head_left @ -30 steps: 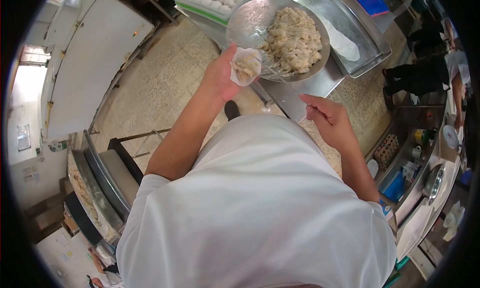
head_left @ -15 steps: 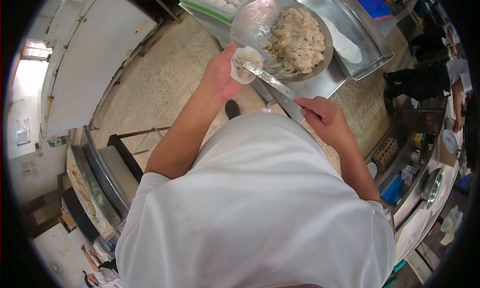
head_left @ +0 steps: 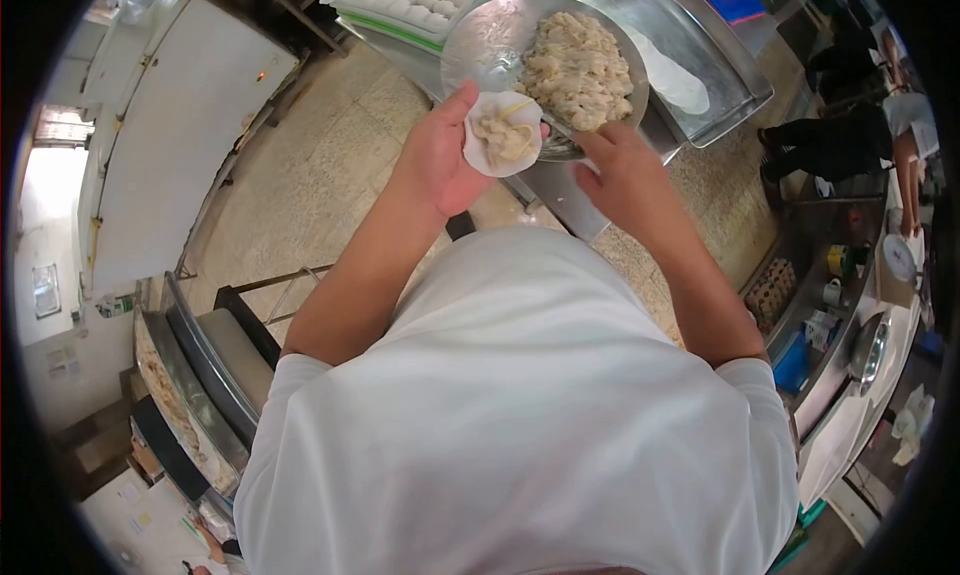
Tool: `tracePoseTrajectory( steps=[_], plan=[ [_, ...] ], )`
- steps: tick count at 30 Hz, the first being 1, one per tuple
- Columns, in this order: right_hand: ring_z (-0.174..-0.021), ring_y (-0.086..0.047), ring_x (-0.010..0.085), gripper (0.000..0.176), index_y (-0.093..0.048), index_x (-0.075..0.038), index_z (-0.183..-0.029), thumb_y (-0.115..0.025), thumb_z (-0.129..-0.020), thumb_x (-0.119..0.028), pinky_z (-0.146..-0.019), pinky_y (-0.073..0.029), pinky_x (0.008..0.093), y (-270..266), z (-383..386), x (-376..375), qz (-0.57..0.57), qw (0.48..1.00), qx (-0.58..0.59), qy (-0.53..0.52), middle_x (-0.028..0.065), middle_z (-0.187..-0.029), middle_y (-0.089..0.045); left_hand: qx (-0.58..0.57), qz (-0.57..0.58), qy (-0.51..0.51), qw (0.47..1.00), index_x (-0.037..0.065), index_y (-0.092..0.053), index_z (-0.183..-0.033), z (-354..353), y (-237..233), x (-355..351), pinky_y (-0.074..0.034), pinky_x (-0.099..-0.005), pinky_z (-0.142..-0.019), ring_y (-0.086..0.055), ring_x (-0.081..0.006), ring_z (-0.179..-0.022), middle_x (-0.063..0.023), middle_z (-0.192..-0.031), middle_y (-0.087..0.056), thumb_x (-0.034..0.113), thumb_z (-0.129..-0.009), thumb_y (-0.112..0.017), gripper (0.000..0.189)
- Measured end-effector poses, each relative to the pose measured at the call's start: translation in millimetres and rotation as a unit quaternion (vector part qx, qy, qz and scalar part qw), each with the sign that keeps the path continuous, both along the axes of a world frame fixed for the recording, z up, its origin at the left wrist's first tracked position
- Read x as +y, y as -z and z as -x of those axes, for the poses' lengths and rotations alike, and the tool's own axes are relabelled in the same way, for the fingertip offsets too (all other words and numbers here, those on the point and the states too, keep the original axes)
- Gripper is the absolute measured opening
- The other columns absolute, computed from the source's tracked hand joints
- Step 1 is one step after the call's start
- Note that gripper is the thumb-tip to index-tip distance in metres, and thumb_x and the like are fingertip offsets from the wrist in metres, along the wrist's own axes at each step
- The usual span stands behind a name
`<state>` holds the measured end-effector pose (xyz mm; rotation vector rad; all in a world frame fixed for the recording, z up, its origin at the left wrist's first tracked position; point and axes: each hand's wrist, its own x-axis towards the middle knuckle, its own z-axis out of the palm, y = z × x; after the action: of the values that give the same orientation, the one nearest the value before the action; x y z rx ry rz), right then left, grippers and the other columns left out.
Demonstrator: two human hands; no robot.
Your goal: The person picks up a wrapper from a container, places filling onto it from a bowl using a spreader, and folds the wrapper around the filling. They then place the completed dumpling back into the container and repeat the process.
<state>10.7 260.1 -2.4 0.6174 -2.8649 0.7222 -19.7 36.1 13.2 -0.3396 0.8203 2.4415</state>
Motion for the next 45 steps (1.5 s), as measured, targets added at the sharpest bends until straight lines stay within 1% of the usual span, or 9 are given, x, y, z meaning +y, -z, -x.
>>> tracePoseTrajectory(
  steps=[7, 15, 17, 23, 25, 28, 33, 38, 45],
  plan=[
    [-0.080, -0.063, 0.0325, 0.034, -0.057, -0.005, -0.105, -0.074, -0.080, -0.019, -0.066, -0.052, 0.0413, 7.3, -9.8, -39.7, 0.217, 0.975, -0.021, -0.032, 0.0140, -0.091, -0.060, 0.017, -0.026, -0.006, 0.999, -0.008, -0.045, -0.127, -3.8, 1.9, 7.0, -0.046, -0.0476, -0.099, -0.059, -0.0361, -0.111, -0.0222, -0.121, -0.058, 0.040, -0.104, -0.035, 0.054],
    [-0.076, -0.062, 0.0326, 0.015, -0.062, -0.004, -0.095, -0.069, -0.084, -0.012, -0.063, -0.050, 0.0404, 8.5, -4.9, -42.5, 0.245, 0.966, 0.059, -0.048, 0.0129, -0.084, -0.060, 0.003, -0.051, -0.020, 0.998, -0.003, -0.050, -0.123, -5.5, 10.0, 7.9, -0.049, -0.0434, -0.089, -0.060, -0.0307, -0.107, -0.0160, -0.117, -0.061, 0.038, -0.104, -0.036, 0.047],
    [-0.076, -0.062, 0.0328, 0.013, -0.062, -0.004, -0.093, -0.069, -0.085, -0.012, -0.063, -0.050, 0.0399, 9.5, -3.3, -41.3, 0.254, 0.964, 0.063, -0.048, 0.0134, -0.083, -0.060, 0.009, 0.023, -0.010, 1.000, -0.001, -0.051, -0.122, -10.0, 2.0, 8.3, -0.049, -0.0421, -0.086, -0.061, -0.0276, -0.105, -0.0142, -0.116, -0.061, 0.036, -0.104, -0.038, 0.043],
    [-0.072, -0.060, 0.0234, 0.016, -0.064, -0.001, -0.099, -0.068, -0.086, -0.011, -0.064, -0.047, 0.0318, 15.4, -4.6, -36.4, 0.318, 0.948, -0.019, -0.023, 0.0108, -0.080, -0.061, 0.060, 0.073, 0.043, 0.995, 0.005, -0.054, -0.124, -14.2, 9.4, 2.4, -0.049, -0.0431, -0.087, -0.061, -0.0228, -0.105, -0.0088, -0.117, -0.063, 0.036, -0.102, -0.043, 0.039],
    [-0.075, -0.054, 0.0084, 0.016, -0.063, 0.000, -0.100, -0.068, -0.089, -0.010, -0.067, -0.045, 0.0241, 6.8, -7.0, -38.0, 0.367, 0.913, -0.157, 0.086, 0.0014, -0.080, -0.060, 0.041, 0.091, 0.032, 0.994, 0.006, -0.055, -0.123, -16.6, 7.5, 6.4, -0.050, -0.0425, -0.084, -0.062, -0.0221, -0.103, -0.0082, -0.115, -0.063, 0.037, -0.102, -0.044, 0.038],
    [-0.078, -0.053, 0.0061, 0.018, -0.064, 0.001, -0.101, -0.069, -0.089, -0.011, -0.070, -0.045, 0.0230, 11.0, -1.7, -32.3, 0.444, 0.856, -0.258, 0.062, 0.0002, -0.084, -0.062, 0.021, 0.116, 0.021, 0.993, 0.006, -0.056, -0.120, -20.4, 3.6, 9.4, -0.051, -0.0416, -0.081, -0.063, -0.0213, -0.100, -0.0077, -0.113, -0.064, 0.037, -0.101, -0.045, 0.037],
    [-0.075, -0.053, 0.0078, 0.016, -0.066, 0.001, -0.096, -0.069, -0.087, -0.013, -0.067, -0.044, 0.0237, 15.9, -4.7, -32.5, 0.468, 0.854, -0.223, 0.032, 0.0011, -0.082, -0.060, 0.015, 0.146, 0.035, 0.989, 0.006, -0.057, -0.119, -22.6, 7.5, 7.3, -0.052, -0.0397, -0.078, -0.063, -0.0204, -0.099, -0.0075, -0.113, -0.064, 0.036, -0.100, -0.048, 0.036],
    [-0.075, -0.054, 0.0089, 0.013, -0.067, -0.001, -0.091, -0.067, -0.088, -0.013, -0.068, -0.045, 0.0240, 12.1, -6.2, -29.1, 0.456, 0.852, -0.256, 0.034, 0.0016, -0.082, -0.061, 0.072, 0.157, 0.091, 0.981, 0.003, -0.055, -0.124, -26.6, -1.0, -0.6, -0.053, -0.0347, -0.074, -0.063, -0.0201, -0.102, -0.0080, -0.116, -0.063, 0.025, -0.096, -0.056, 0.035],
    [-0.066, -0.053, 0.0070, 0.014, -0.066, -0.003, -0.088, -0.065, -0.088, -0.017, -0.060, -0.043, 0.0235, 15.6, -3.5, -28.5, 0.513, 0.768, -0.377, 0.071, 0.0008, -0.076, -0.065, 0.208, 0.240, 0.133, 0.939, 0.002, -0.053, -0.127, -37.4, 5.3, -1.3, -0.052, -0.0301, -0.074, -0.063, -0.0196, -0.106, -0.0088, -0.119, -0.063, 0.010, -0.091, -0.063, 0.038]
  ],
)
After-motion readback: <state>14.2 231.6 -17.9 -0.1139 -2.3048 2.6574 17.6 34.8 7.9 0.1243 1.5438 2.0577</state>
